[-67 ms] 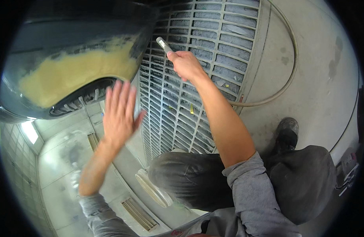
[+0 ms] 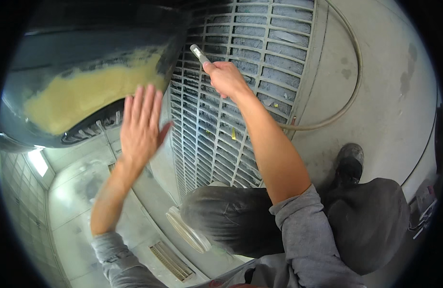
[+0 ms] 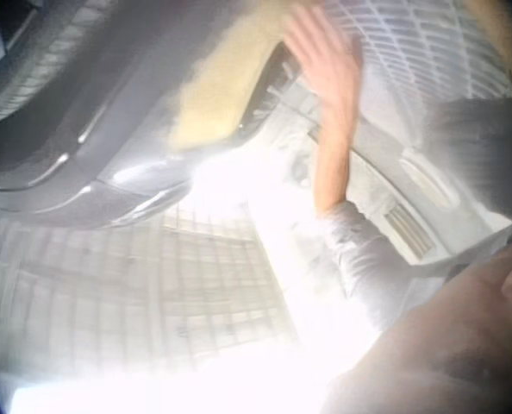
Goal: The person uses a metal scraper to remove yellow filler from the front bumper of a black car. They then retrieve a roll of yellow tape and a newspaper, unfold the paper, and tape it to the hood of the car.
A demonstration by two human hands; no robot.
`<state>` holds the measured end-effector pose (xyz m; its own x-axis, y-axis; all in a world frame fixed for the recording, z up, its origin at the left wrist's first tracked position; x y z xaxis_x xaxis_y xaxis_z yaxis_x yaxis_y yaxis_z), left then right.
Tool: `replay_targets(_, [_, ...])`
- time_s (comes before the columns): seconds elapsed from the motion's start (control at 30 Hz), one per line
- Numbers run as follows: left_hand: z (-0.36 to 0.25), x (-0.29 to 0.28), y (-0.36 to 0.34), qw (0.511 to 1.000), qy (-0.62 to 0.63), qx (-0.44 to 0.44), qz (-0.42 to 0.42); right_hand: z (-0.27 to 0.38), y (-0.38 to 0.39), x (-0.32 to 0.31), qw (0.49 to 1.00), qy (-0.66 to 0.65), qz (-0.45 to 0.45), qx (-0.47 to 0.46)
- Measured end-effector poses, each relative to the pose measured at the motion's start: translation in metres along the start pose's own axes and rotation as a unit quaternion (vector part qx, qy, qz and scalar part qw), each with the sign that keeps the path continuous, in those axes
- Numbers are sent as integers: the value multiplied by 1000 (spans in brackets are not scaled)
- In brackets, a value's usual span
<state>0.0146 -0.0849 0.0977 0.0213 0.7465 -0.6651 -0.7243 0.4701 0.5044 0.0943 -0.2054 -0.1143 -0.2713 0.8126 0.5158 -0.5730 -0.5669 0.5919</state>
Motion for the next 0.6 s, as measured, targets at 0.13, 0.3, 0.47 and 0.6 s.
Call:
replay_targets(0.13, [49,8,-76,981,-184,19,60,11,-4,-12,999,2,-16,28])
replay_targets(0.3, [38,36,-122,930,-298,107,185,8,-2,-21,999,23,0,41])
replay_targets(0.47, [18,92,-144,793,-494,185,306,2,2,-23,995,75,0,71])
replay_targets(0.6, [5,113,-125,738,-480,234,412,6,12,-16,989,111,49,80])
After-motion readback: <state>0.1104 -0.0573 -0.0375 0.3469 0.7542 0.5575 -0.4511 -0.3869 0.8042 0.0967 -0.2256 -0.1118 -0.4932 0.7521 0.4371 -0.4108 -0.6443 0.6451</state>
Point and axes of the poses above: each hand's wrist, its own y-axis away from the middle knuckle, its own x-axis out of the palm, z = x × y, the point moved 2 cm from there along -y, towards the middle knuckle, and after that the axes turned 9 degrees about x, right-handed, at the moved point
